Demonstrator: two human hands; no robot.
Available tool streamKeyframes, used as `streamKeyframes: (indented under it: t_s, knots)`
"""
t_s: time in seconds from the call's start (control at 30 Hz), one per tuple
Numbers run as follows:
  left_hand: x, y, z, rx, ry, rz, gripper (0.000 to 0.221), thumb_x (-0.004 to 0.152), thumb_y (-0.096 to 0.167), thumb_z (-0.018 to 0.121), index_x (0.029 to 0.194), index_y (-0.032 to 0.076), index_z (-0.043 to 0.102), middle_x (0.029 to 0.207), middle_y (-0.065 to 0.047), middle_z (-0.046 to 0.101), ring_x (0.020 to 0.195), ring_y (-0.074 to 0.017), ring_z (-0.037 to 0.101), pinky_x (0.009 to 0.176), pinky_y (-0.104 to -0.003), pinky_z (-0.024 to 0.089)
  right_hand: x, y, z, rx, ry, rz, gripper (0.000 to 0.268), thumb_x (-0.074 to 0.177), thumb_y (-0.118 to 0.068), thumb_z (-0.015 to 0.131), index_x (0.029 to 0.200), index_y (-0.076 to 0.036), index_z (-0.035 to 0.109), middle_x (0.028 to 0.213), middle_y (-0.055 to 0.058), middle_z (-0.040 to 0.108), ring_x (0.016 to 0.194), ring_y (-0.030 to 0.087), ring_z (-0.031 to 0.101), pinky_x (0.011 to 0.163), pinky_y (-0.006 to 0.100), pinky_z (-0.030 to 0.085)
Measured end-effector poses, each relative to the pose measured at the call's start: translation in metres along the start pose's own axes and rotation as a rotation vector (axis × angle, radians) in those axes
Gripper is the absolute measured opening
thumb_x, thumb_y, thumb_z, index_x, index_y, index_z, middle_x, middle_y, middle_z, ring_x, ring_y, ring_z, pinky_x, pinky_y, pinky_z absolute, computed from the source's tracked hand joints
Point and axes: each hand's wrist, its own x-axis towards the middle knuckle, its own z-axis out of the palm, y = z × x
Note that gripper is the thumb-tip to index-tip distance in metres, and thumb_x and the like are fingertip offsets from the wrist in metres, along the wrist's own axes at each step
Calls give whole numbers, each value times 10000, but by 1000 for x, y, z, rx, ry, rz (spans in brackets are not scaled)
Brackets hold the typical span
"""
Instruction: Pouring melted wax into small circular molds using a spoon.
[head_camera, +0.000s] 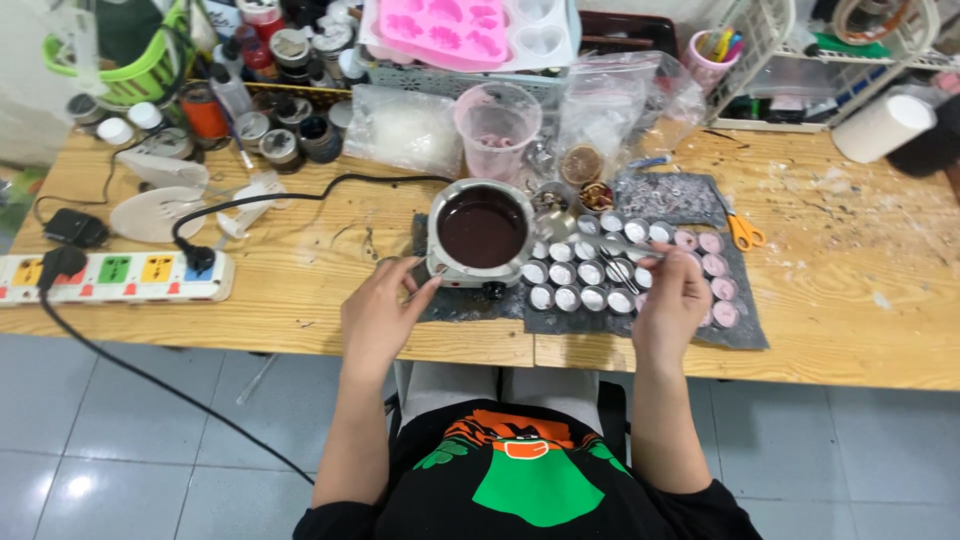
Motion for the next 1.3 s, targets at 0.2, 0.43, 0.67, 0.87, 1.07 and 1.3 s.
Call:
streamKeyframes:
  t_s: [0.2, 0.43, 0.67, 0.87, 1.07, 1.3]
  knots:
    - [3, -1, -1, 44, 70, 13, 475, 889, 500, 726, 1201, 142, 726, 840, 36, 701, 681, -114, 635, 565, -300, 498, 24, -11, -47, -265, 303, -242, 246, 1143, -130, 590, 1237, 59, 716, 1070, 116, 706, 927, 103, 628, 854, 254, 499]
    - [-1, 8, -5, 29, 125, 12, 464, 865, 474, 763, 1165, 121, 739, 871, 10, 713, 721, -136, 657, 593, -310, 515, 54, 1, -70, -584, 312, -433, 233, 1127, -112, 555, 1249, 20, 704, 1118, 50, 603, 1020, 131, 676, 935, 281, 544]
    - [-2, 15, -10, -7, 127, -23, 472, 847, 468, 781, 1158, 115, 742, 872, -4, 710, 721, -138, 673, 598, -303, 520, 59, 3, -70, -1199, 103, -641, 146, 1061, -34, 682, 1149, -31, 798, 1048, 73, 766, 1157, 245, 557, 1011, 391, 437]
    - [-4, 12, -9, -28, 142, -9, 449, 849, 454, 780, 1150, 123, 742, 871, 5, 707, 717, -132, 672, 594, -302, 521, 39, -26, -25, -951, 135, -543, 162, 1111, -50, 621, 1176, -5, 763, 1010, 91, 740, 1160, 232, 551, 980, 365, 473]
    - [-2, 6, -4, -25, 169, 44, 424, 858, 438, 781, 1150, 133, 741, 851, 26, 700, 740, -129, 665, 596, -308, 513, 15, -35, 38, -481, -111, -323, 172, 1040, -123, 595, 1069, -85, 761, 1004, 22, 675, 940, 177, 633, 862, 334, 544]
    - [-4, 10, -6, -40, 162, 27, 448, 847, 453, 787, 1170, 146, 741, 856, 25, 697, 679, -152, 633, 588, -318, 496, 12, -37, 107, -788, -601, -398, 143, 1006, -102, 695, 1123, -70, 770, 890, 40, 746, 945, 216, 564, 885, 350, 459]
